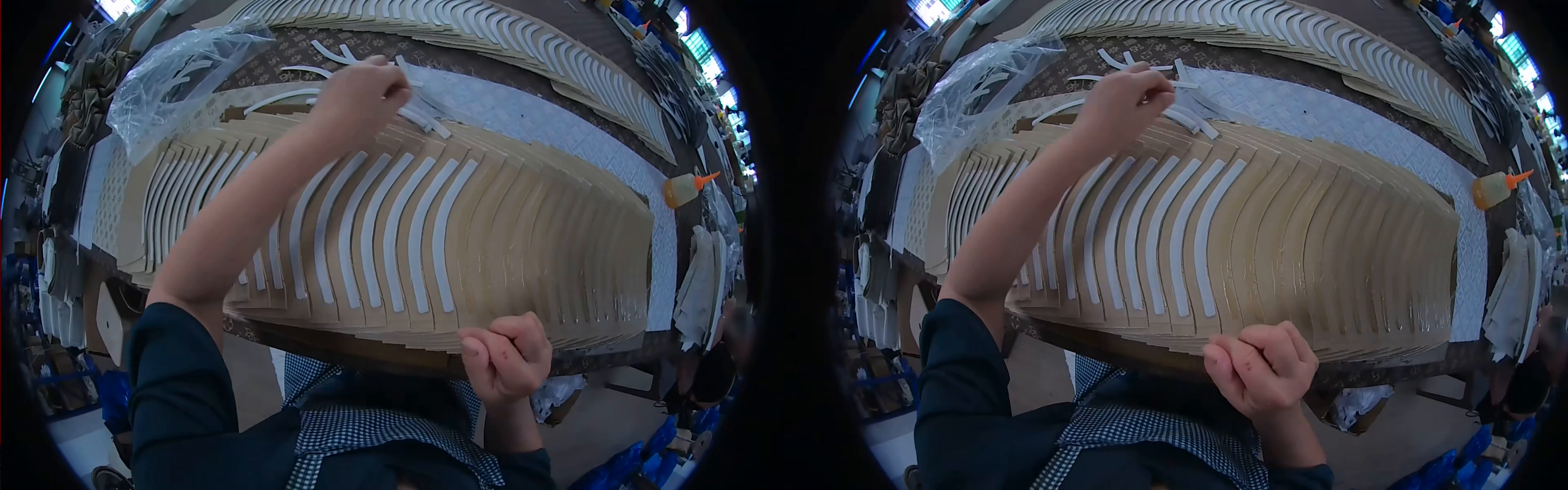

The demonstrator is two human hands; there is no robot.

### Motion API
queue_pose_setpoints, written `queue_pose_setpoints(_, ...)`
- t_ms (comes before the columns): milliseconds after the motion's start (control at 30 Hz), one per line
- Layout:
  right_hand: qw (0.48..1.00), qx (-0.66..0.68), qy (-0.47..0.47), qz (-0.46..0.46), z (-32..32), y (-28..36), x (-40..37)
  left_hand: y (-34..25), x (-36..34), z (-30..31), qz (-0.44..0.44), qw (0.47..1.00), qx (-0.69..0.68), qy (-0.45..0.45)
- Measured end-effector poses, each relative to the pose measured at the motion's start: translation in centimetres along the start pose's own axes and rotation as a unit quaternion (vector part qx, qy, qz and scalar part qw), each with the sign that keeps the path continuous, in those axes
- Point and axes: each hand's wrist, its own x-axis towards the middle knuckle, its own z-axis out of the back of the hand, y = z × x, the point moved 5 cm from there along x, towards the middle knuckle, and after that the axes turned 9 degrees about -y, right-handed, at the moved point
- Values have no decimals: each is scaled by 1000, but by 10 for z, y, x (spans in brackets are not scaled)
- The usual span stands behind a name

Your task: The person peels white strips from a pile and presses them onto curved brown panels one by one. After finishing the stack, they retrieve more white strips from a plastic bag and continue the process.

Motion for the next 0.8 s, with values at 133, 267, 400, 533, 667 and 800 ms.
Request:
queue_pose_setpoints(133,999,38,-16,14,5,2,-10,53,4,4,-80,987,98,101)
queue_pose_setpoints(267,998,58,-28,23,1,2,-20,50,11,-3,-140,963,126,194)
queue_pose_setpoints(400,997,62,-32,24,-5,0,-27,43,16,-10,-165,951,139,223)
queue_pose_setpoints(533,997,75,-26,20,-7,-2,-28,38,18,-18,-163,956,105,219)
queue_pose_setpoints(667,996,84,-24,14,-9,-4,-26,33,31,-28,-147,947,83,272)
queue_pose_setpoints(800,995,95,-30,4,-10,-6,-27,26,40,-29,-182,933,98,294)
